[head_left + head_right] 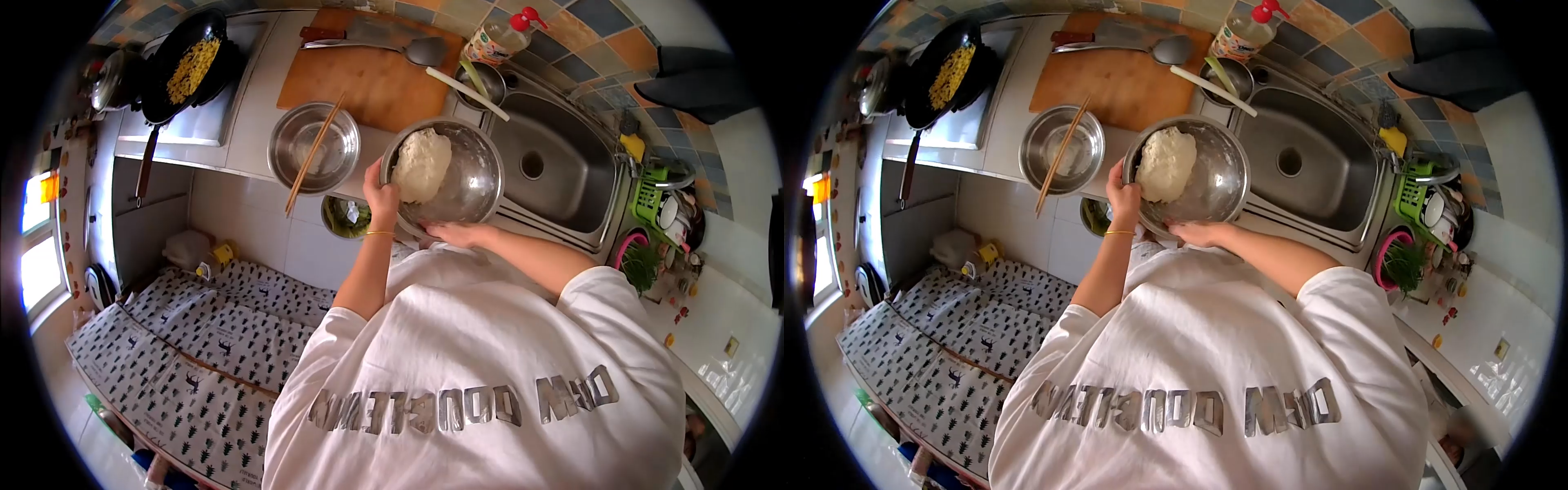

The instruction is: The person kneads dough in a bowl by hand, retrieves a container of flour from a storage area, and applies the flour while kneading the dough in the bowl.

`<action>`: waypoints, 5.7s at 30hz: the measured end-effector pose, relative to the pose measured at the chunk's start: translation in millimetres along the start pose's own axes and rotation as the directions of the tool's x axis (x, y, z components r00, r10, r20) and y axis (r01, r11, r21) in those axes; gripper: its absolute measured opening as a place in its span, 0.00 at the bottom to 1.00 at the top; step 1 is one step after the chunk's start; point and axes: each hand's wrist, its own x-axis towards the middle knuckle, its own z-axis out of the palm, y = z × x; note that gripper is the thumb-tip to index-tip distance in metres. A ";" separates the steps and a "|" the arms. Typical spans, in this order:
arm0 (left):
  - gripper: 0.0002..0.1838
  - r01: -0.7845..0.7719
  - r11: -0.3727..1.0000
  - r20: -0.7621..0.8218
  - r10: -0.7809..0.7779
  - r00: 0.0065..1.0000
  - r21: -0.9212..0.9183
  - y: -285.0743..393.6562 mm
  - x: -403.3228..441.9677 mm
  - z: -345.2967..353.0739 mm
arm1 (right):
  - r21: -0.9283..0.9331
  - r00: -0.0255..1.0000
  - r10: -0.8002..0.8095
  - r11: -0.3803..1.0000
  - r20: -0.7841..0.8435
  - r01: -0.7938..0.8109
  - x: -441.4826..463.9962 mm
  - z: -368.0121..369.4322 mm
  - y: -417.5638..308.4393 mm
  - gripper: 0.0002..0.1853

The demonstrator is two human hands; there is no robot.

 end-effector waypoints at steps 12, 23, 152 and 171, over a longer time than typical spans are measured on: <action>0.34 -0.004 1.000 -0.002 0.004 1.000 -0.004 1.7 -0.1 -1.0 | -0.966 0.998 0.055 0.260 0.020 0.005 -41.1 -71.8 25.6 0.23; 0.34 0.075 0.997 -0.001 -0.075 0.997 0.013 1.0 3.1 -3.6 | -0.664 0.960 0.259 0.738 0.109 -0.124 -6.2 -29.3 -13.7 0.27; 0.35 -0.564 0.793 0.924 0.004 0.382 0.230 126.2 -101.7 48.1 | 0.648 0.736 0.278 -0.351 -0.618 0.676 -8.6 -28.2 -26.3 0.48; 0.43 0.884 0.441 0.597 -0.755 0.271 0.156 137.8 -64.5 71.0 | 0.524 0.575 0.242 -0.243 -0.782 0.816 -1.0 -15.5 -80.4 0.45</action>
